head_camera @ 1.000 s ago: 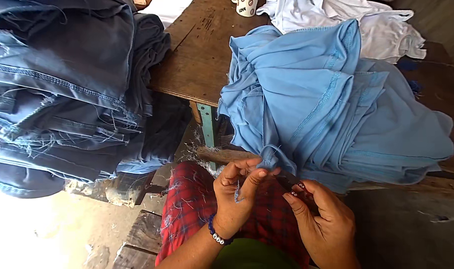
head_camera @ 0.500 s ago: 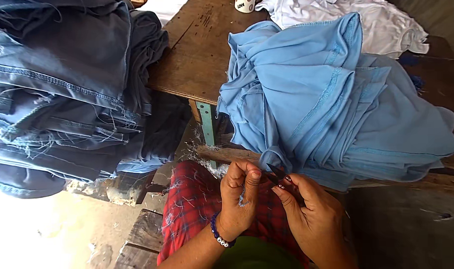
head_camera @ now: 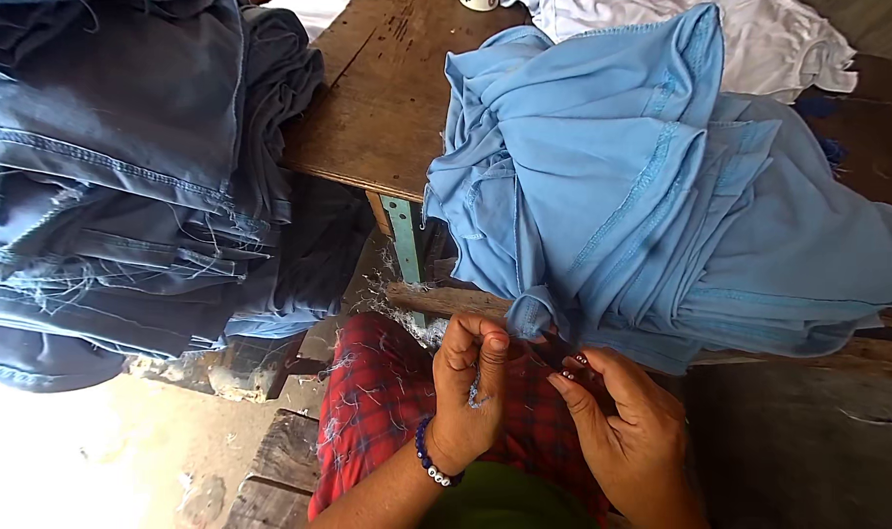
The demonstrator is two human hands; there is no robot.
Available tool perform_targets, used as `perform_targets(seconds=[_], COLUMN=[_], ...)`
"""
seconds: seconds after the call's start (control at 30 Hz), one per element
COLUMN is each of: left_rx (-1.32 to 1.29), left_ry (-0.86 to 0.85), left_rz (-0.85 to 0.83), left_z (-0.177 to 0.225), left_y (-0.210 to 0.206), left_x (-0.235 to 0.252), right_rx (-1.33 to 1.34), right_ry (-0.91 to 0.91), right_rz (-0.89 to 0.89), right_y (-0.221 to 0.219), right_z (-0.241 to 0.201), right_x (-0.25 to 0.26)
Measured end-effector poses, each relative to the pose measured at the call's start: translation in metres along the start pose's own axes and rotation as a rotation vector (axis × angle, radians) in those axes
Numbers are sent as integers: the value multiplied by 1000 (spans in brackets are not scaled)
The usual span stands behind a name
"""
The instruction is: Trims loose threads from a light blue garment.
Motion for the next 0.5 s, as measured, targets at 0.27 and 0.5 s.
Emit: perform_targets(seconds=[0.27, 0.5], left_rx=[88, -198], left_ry=[-34, 26], left_rz=[-4, -63], left_z=[2, -7], left_y=[0, 2], left_x=[-1, 1], right_rx=[-144, 193], right_ry=[52, -62], right_rz=[-1, 105], right_y=[-9, 1], right_z=[-10, 11], right_x=[6, 12])
Point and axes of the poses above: each hand's wrist, its own x-axis towards the middle knuckle, its own y-axis out of the back of the hand, z = x × y, the point moved 8 cm from there along x, towards the middle knuckle, and after that the axes turned 2 degrees about x, right-handed, at the moved point
